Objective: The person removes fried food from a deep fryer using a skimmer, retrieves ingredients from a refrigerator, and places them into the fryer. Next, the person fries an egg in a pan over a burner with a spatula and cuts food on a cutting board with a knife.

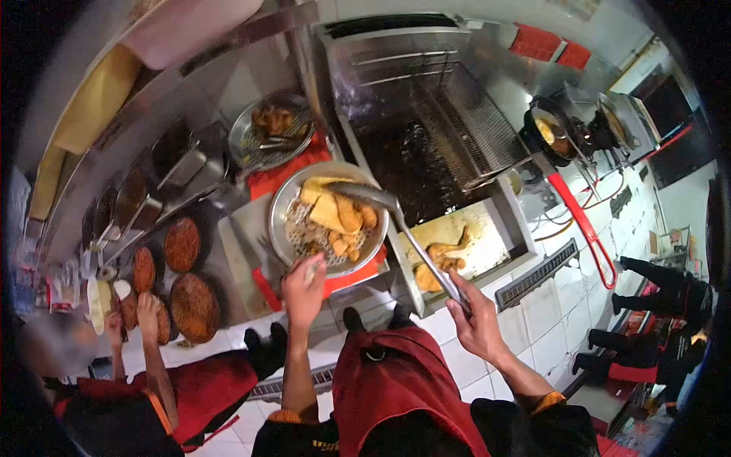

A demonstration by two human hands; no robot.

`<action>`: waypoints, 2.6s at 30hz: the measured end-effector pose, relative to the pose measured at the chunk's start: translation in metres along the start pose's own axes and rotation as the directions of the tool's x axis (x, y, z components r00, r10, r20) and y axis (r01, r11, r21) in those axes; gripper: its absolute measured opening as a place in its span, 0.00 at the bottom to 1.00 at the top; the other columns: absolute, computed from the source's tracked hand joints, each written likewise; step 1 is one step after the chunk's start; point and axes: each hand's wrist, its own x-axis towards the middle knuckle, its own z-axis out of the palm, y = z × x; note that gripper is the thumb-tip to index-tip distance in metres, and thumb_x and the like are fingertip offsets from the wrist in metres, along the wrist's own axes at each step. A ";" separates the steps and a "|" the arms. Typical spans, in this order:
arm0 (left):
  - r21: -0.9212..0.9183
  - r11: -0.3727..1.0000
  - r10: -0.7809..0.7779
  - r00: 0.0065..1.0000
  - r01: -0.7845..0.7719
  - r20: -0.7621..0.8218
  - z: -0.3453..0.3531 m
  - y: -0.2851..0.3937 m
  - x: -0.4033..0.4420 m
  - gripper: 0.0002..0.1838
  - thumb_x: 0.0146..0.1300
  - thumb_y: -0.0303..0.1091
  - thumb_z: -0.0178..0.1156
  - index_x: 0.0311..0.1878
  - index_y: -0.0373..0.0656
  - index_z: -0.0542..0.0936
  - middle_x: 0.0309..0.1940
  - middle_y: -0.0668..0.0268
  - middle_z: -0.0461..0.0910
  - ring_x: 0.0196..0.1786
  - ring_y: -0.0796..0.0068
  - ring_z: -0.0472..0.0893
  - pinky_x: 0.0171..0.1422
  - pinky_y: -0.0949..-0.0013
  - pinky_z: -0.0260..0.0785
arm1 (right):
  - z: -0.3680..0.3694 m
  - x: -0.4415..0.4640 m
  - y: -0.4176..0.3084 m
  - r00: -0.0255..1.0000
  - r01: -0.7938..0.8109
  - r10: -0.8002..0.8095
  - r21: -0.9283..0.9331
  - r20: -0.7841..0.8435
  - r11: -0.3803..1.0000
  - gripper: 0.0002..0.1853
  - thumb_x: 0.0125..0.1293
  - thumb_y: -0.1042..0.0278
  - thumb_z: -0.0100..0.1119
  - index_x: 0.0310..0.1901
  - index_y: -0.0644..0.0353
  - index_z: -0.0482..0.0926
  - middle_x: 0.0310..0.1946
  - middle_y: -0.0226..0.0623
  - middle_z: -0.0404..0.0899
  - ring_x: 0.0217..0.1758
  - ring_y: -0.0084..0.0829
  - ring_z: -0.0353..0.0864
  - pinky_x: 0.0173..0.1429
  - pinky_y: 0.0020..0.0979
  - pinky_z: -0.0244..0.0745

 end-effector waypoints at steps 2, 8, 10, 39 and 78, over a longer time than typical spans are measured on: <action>-0.042 0.999 0.005 1.000 -0.006 -0.031 -0.010 0.002 -0.013 0.09 0.60 0.28 0.61 0.42 0.36 0.81 0.37 0.58 0.81 0.42 0.66 0.80 0.49 0.68 0.70 | -0.014 0.014 -0.003 0.989 -0.038 0.030 -0.051 -0.144 0.998 0.22 0.65 0.73 0.53 0.60 0.67 0.66 0.41 0.56 0.76 0.42 0.48 0.79 0.45 0.38 0.73; -0.016 0.998 -0.062 0.998 0.062 0.025 -0.038 0.013 -0.032 0.08 0.60 0.26 0.60 0.42 0.35 0.81 0.35 0.60 0.80 0.41 0.72 0.79 0.49 0.71 0.69 | -0.033 0.136 0.055 0.782 0.045 -0.227 -0.310 -0.581 0.950 0.15 0.68 0.68 0.51 0.51 0.68 0.64 0.39 0.57 0.75 0.40 0.51 0.79 0.43 0.43 0.72; -0.048 0.998 -0.050 0.998 0.051 0.033 -0.041 0.011 -0.031 0.08 0.60 0.25 0.60 0.42 0.35 0.81 0.35 0.60 0.80 0.40 0.72 0.79 0.49 0.71 0.69 | -0.044 0.178 0.053 0.804 -0.272 0.444 0.421 -0.395 0.866 0.13 0.68 0.68 0.50 0.49 0.64 0.63 0.35 0.46 0.75 0.28 0.31 0.73 0.34 0.33 0.69; 0.132 0.987 -0.101 0.994 0.094 0.044 -0.038 0.013 -0.045 0.09 0.58 0.28 0.62 0.42 0.37 0.81 0.37 0.56 0.81 0.42 0.69 0.80 0.48 0.69 0.70 | 0.094 0.155 0.046 0.938 0.320 -0.310 -0.042 0.155 0.947 0.17 0.48 0.70 0.69 0.42 0.62 0.78 0.34 0.43 0.79 0.32 0.39 0.79 0.40 0.37 0.71; 0.073 0.903 -0.392 0.880 0.424 -0.266 -0.158 -0.055 -0.183 0.12 0.59 0.37 0.62 0.43 0.41 0.80 0.38 0.57 0.81 0.43 0.58 0.80 0.49 0.61 0.70 | 0.307 0.434 -0.057 0.779 0.621 -0.256 -0.651 0.572 0.437 0.20 0.59 0.67 0.53 0.55 0.58 0.73 0.59 0.54 0.64 0.63 0.44 0.65 0.59 0.48 0.70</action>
